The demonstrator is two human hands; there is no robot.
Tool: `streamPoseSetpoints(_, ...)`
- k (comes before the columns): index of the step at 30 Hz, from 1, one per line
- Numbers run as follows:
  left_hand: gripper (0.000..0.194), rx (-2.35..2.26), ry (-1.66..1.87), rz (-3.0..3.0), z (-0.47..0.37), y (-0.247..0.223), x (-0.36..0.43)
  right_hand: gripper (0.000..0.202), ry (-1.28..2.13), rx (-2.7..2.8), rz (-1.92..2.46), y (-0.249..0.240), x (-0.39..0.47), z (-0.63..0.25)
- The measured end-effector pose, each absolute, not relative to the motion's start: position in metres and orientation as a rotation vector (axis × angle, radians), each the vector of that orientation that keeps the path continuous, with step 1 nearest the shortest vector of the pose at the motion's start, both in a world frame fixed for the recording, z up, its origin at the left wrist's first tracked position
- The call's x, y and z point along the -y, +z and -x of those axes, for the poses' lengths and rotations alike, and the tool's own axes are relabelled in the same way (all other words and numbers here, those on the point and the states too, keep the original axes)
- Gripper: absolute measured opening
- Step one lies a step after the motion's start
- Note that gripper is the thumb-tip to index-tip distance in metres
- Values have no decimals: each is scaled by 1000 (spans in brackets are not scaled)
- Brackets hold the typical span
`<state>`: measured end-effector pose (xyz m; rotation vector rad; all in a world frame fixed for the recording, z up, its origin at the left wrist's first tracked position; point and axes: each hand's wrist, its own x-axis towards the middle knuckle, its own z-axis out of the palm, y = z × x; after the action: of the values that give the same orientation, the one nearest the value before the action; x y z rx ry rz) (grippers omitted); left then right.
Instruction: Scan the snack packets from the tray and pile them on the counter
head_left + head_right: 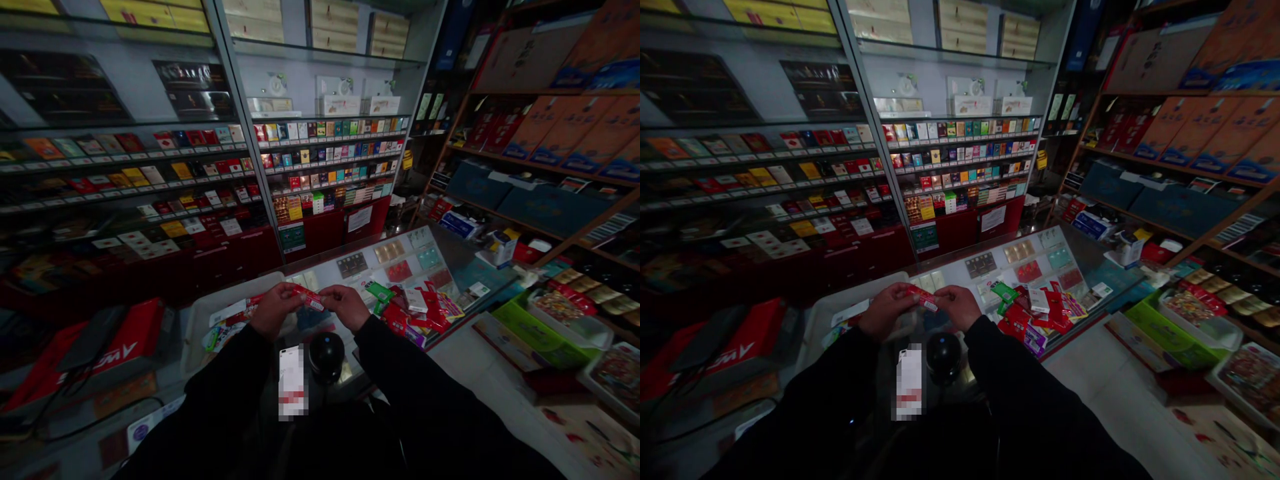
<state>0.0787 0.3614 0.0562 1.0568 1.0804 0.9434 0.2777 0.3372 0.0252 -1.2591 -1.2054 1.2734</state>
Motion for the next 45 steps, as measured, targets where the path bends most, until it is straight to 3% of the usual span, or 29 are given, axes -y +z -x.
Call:
streamPoseSetpoints(7,44,-1095,975,-879,-100,49,-369,28,1314,1170,1257,8,-355,-279)
streamPoseSetpoints(17,34,-1298,697,-1049,-115,23,-384,20,1297,1205,1388,-36,-367,-292)
streamPoseSetpoints(22,32,-1332,695,-1198,-116,16,-390,21,1167,1300,1445,-49,-368,-298)
streamPoseSetpoints(30,35,-1284,594,-1083,-116,5,-390,30,1361,1171,1389,-72,-367,-298)
streamPoseSetpoints(38,37,-1280,587,-1207,-109,-7,-393,26,1241,1250,1480,-73,-362,-297)
streamPoseSetpoints(45,36,-1221,600,-1080,-114,-7,-387,30,1378,1119,1380,-75,-356,-294)
